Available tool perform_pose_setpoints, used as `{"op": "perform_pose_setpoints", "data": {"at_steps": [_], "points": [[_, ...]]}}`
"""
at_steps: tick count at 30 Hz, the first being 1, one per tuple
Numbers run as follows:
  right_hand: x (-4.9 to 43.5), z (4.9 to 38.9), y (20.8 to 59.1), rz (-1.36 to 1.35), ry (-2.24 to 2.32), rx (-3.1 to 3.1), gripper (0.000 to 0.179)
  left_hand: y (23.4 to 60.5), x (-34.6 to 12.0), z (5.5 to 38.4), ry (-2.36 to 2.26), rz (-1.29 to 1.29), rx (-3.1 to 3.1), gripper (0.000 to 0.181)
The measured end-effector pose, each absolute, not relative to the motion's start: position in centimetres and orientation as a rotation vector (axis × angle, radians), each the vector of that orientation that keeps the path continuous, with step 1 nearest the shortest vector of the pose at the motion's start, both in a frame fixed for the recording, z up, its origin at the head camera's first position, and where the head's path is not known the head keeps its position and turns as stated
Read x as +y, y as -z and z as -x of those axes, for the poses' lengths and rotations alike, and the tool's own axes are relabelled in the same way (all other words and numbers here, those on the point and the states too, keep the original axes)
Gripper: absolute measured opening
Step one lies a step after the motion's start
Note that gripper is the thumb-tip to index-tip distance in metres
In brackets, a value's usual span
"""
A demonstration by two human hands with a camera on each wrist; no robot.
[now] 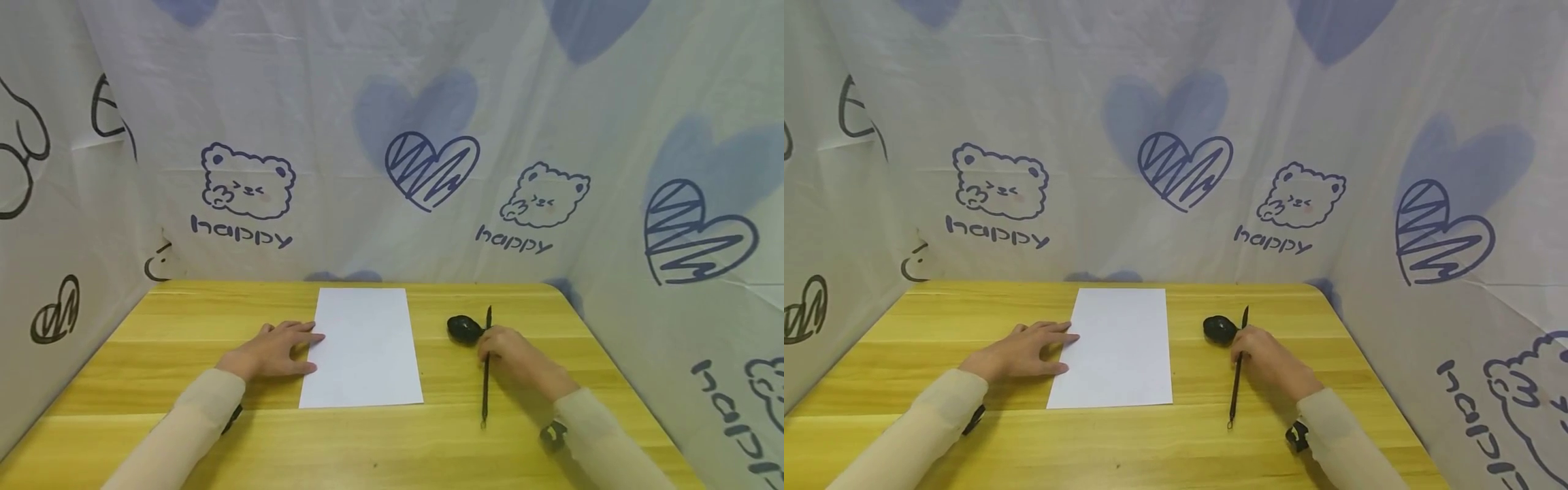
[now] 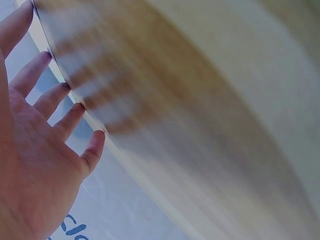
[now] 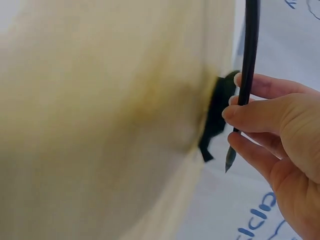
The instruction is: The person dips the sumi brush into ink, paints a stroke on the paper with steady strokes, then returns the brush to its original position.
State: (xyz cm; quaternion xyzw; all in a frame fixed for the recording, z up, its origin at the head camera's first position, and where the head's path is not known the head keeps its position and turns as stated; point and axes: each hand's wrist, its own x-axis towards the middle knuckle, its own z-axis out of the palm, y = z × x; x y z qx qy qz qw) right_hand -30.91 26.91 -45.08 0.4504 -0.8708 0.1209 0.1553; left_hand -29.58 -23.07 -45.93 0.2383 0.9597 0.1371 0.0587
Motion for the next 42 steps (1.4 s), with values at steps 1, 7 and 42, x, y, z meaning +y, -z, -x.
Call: {"op": "perform_pose_setpoints", "data": {"at_steps": [1, 7, 42], "points": [[26.9, 30.9, 44.8, -1.277, -0.352, -2.488, 0.036, 45.9, -23.1, 29.6, -0.414, -0.723, 2.909, 0.069], [27.0, 30.8, 42.8, -1.193, -0.43, -2.476, 0.031, 45.8, -23.0, 29.5, -0.417, -0.718, 2.907, 0.068], [24.3, 31.7, 38.9, -0.637, -0.953, -2.39, 0.014, 45.7, -23.1, 29.5, -0.415, -0.769, 2.895, 0.068]]}}
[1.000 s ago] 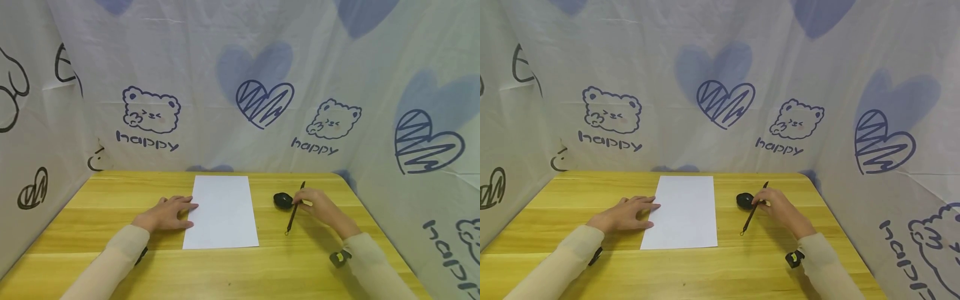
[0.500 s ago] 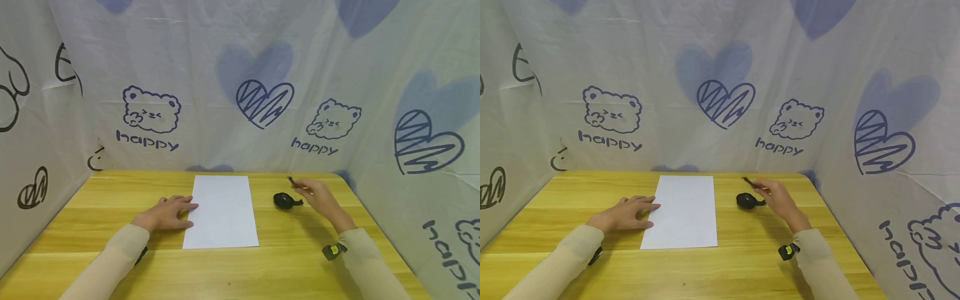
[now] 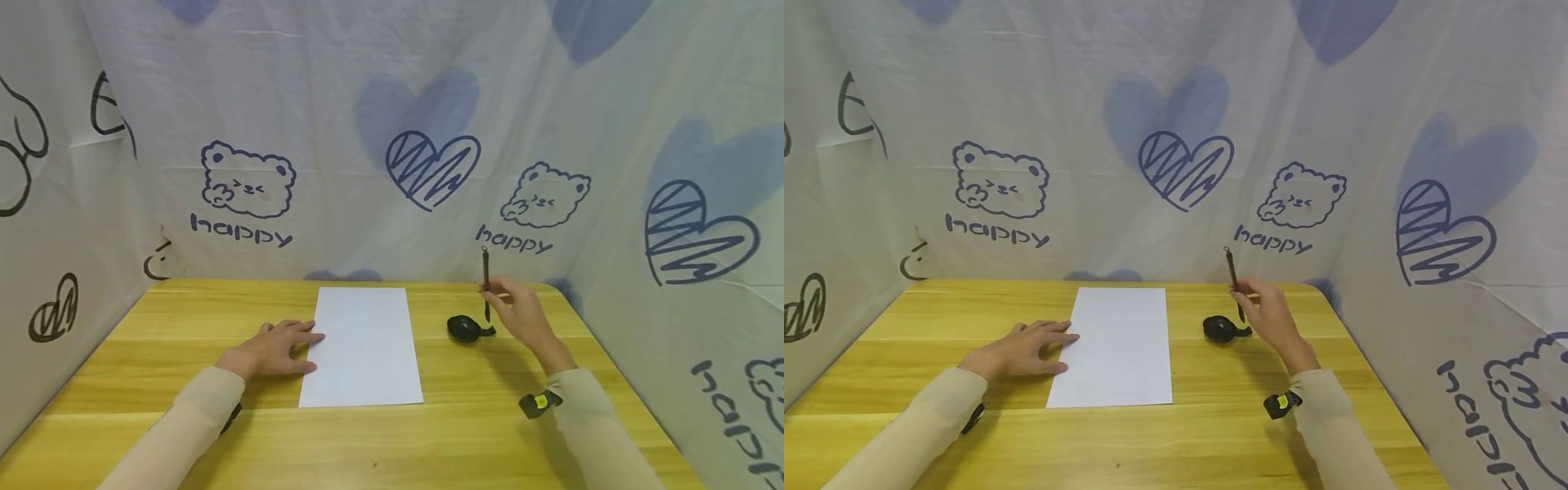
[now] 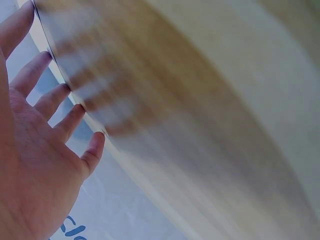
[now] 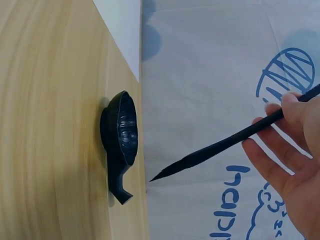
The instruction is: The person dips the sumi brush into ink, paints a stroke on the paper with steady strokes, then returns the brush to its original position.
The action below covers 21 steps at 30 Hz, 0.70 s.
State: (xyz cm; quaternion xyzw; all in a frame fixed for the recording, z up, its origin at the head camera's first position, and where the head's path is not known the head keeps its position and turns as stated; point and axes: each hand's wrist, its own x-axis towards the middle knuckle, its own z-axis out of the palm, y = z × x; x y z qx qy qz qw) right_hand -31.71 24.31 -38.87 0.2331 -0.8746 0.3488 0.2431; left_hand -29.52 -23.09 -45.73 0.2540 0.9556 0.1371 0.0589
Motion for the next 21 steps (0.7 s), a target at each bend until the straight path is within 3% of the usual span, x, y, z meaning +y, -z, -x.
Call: {"op": "perform_pose_setpoints", "data": {"at_steps": [6, 15, 21], "points": [[24.5, 32.0, 38.9, -0.552, -1.073, -2.339, 0.016, 45.6, -23.1, 29.5, -0.409, -0.768, 2.896, 0.069], [24.8, 32.7, 39.1, -0.58, -1.336, -2.261, 0.034, 45.8, -23.2, 29.6, -0.415, -0.778, 2.906, 0.068], [25.0, 33.1, 39.3, -0.491, -1.589, -2.193, 0.028, 46.0, -23.2, 29.7, -0.411, -0.779, 2.908, 0.068]]}}
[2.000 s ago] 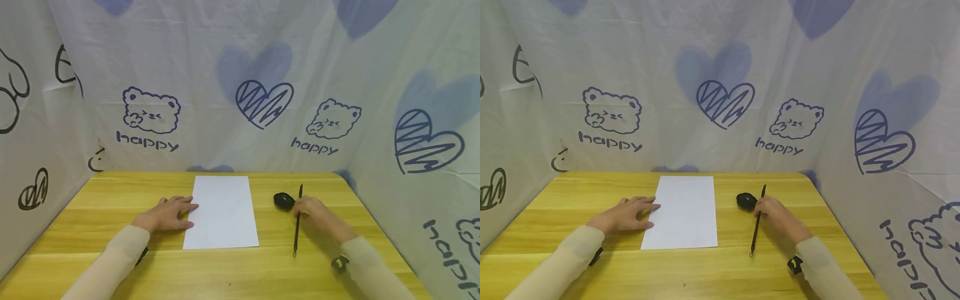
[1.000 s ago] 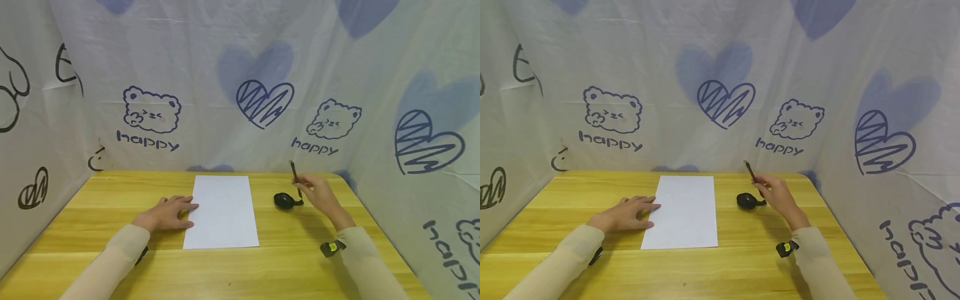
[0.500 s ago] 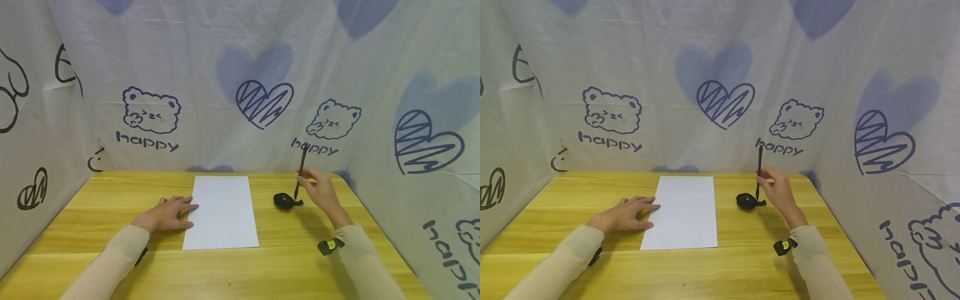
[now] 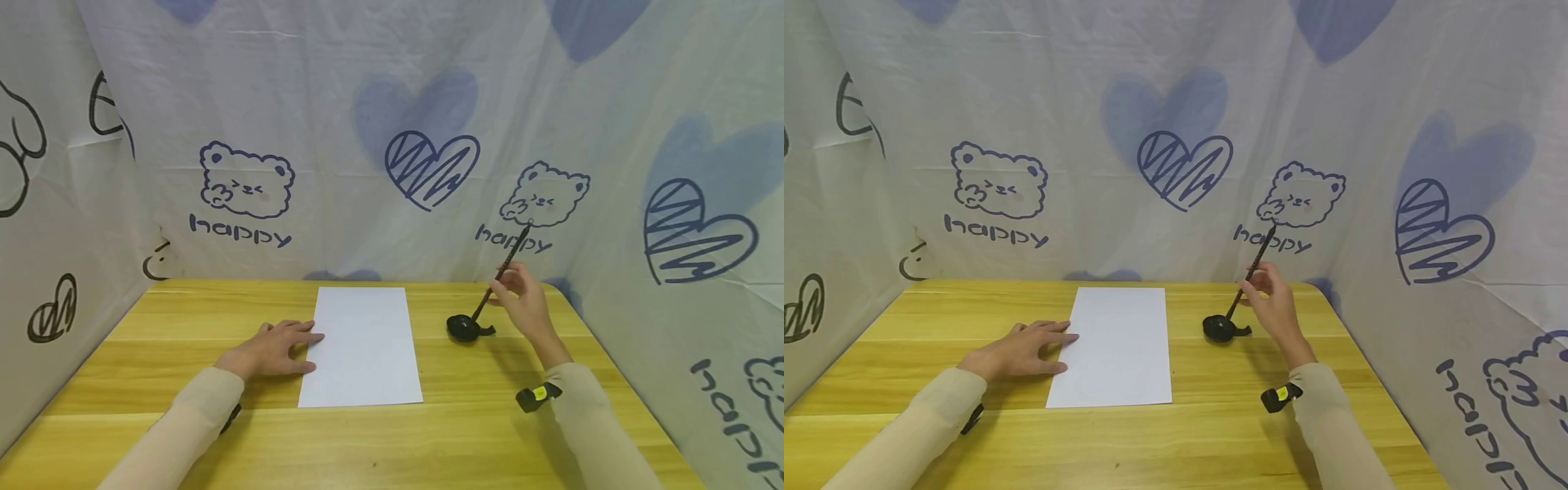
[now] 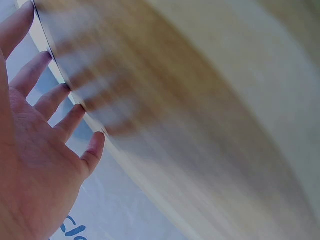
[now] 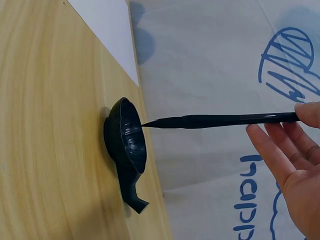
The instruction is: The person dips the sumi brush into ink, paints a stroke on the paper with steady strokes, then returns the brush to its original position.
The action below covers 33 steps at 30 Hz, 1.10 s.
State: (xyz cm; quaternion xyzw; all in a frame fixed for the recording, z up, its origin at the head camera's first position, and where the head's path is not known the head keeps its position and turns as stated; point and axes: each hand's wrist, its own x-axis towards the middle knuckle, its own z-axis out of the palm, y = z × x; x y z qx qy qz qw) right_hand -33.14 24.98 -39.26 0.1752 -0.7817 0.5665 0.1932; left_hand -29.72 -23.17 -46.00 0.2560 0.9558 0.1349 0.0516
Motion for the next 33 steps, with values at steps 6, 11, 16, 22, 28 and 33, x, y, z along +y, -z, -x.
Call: {"op": "perform_pose_setpoints", "data": {"at_steps": [6, 11, 16, 22, 28, 33], "points": [[24.6, 33.4, 39.7, -0.472, -1.675, -2.132, 0.022, 46.1, -23.3, 29.9, -0.402, -0.761, 2.902, 0.069], [24.2, 33.7, 40.4, -0.475, -1.678, -2.142, 0.022, 45.9, -23.2, 29.7, -0.404, -0.771, 2.901, 0.069], [23.9, 34.2, 41.0, -0.435, -1.69, -2.156, 0.023, 45.8, -23.2, 29.6, -0.407, -0.769, 2.899, 0.069], [23.6, 34.4, 41.4, -0.41, -1.681, -2.172, 0.022, 45.9, -23.2, 29.6, -0.407, -0.768, 2.898, 0.069], [23.3, 34.3, 41.5, -0.388, -1.702, -2.191, 0.024, 45.9, -23.2, 29.6, -0.406, -0.759, 2.895, 0.069], [23.0, 34.1, 41.6, -0.329, -1.637, -2.252, 0.024, 46.0, -23.3, 29.7, -0.413, -0.75, 2.896, 0.069]]}}
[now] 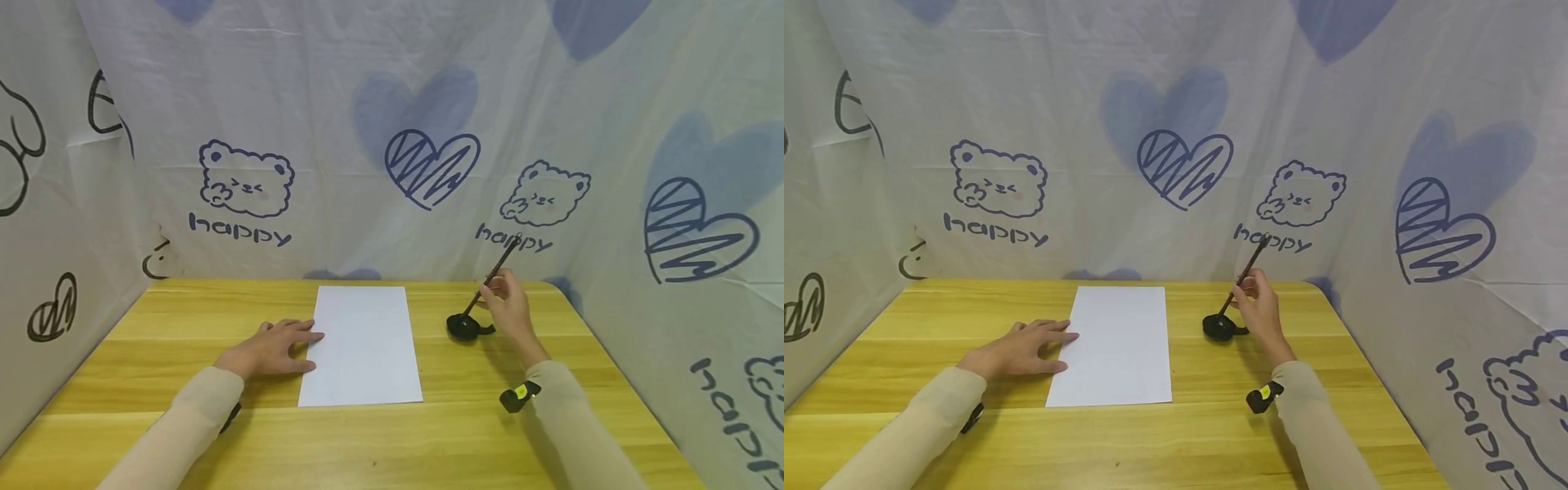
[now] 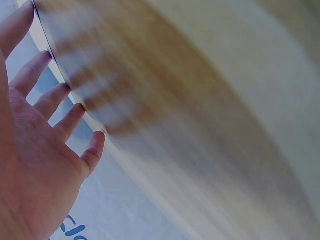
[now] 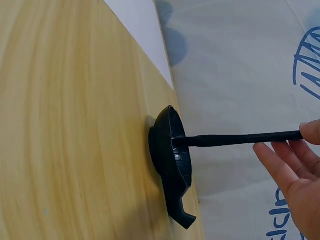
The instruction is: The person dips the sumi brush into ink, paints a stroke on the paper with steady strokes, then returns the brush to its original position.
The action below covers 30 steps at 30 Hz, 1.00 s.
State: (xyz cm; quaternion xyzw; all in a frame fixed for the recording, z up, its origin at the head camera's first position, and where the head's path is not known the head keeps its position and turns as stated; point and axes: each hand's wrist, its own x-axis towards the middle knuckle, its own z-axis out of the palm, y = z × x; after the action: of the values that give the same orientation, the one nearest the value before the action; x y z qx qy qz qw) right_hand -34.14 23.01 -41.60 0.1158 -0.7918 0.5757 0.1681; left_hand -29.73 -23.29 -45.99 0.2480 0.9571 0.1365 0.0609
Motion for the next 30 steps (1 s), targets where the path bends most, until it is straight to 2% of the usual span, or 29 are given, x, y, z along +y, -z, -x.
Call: {"op": "perform_pose_setpoints", "data": {"at_steps": [30], "points": [[24.5, 34.6, 41.9, -0.278, -1.52, -2.243, 0.027, 46.0, -23.2, 29.8, -0.413, -0.753, 2.889, 0.069]]}}
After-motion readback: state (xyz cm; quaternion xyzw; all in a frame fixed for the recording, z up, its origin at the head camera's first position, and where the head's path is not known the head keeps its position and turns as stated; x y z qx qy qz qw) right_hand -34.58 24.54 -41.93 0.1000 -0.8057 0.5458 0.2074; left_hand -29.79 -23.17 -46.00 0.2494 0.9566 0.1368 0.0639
